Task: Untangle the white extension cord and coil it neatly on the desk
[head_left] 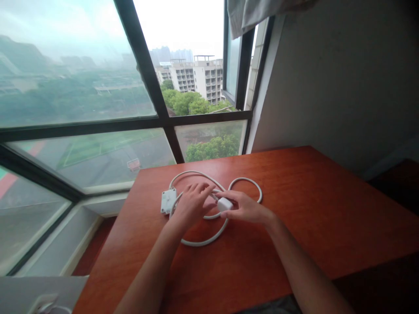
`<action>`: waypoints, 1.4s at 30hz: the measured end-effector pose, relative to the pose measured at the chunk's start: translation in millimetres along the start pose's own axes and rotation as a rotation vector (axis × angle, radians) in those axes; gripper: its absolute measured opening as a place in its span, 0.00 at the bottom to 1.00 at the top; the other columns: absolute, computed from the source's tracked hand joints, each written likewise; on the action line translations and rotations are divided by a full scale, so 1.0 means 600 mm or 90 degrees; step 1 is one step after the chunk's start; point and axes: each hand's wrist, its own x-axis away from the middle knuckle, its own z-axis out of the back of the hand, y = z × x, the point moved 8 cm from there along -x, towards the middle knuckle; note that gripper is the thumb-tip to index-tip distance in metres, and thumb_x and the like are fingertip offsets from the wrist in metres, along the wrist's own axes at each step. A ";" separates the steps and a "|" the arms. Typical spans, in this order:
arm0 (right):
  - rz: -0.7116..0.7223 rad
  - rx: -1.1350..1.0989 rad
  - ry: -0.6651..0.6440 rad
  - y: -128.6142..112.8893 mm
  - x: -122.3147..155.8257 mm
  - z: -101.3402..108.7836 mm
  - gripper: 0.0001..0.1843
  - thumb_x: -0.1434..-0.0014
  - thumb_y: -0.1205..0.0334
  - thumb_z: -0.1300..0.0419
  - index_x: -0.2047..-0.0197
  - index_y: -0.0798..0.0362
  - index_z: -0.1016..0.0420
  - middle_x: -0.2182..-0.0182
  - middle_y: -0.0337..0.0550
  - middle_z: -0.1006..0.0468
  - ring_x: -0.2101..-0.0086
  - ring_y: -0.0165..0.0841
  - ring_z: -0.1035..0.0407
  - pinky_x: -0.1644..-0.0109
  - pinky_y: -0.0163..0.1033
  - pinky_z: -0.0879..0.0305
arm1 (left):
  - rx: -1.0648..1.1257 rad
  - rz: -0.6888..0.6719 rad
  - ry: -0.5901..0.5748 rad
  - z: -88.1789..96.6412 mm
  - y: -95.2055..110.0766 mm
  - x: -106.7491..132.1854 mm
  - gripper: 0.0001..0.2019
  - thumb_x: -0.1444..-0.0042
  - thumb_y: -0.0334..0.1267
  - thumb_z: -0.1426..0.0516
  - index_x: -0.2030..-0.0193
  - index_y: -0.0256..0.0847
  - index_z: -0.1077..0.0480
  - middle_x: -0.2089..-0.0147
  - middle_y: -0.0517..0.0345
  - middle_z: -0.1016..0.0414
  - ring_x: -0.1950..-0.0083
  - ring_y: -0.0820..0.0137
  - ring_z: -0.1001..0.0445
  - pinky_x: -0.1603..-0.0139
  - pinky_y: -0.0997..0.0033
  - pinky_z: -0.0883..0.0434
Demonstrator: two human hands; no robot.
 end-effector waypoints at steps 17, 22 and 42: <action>-0.217 0.269 0.024 0.092 0.053 0.098 0.07 0.54 0.70 0.40 0.71 0.53 0.22 0.70 0.42 0.21 0.68 0.35 0.28 0.64 0.36 0.35 | 0.183 -0.026 0.022 0.007 -0.008 0.002 0.09 0.38 0.32 0.52 0.60 0.41 0.30 0.63 0.53 0.30 0.58 0.65 0.32 0.56 0.66 0.35; -0.129 0.173 0.085 0.056 0.050 0.112 0.06 0.50 0.67 0.44 0.69 0.54 0.25 0.70 0.40 0.23 0.68 0.32 0.31 0.64 0.34 0.37 | 0.196 -0.032 -0.012 -0.001 -0.010 0.000 0.08 0.41 0.29 0.49 0.60 0.41 0.30 0.64 0.54 0.30 0.60 0.65 0.32 0.57 0.67 0.35; -0.021 -0.014 0.448 0.053 0.081 0.211 0.14 0.40 0.52 0.41 0.57 0.52 0.26 0.66 0.41 0.25 0.64 0.33 0.31 0.58 0.37 0.35 | 0.187 -0.105 -0.104 -0.047 0.042 0.005 0.08 0.42 0.31 0.46 0.57 0.43 0.29 0.55 0.54 0.24 0.52 0.65 0.27 0.46 0.64 0.34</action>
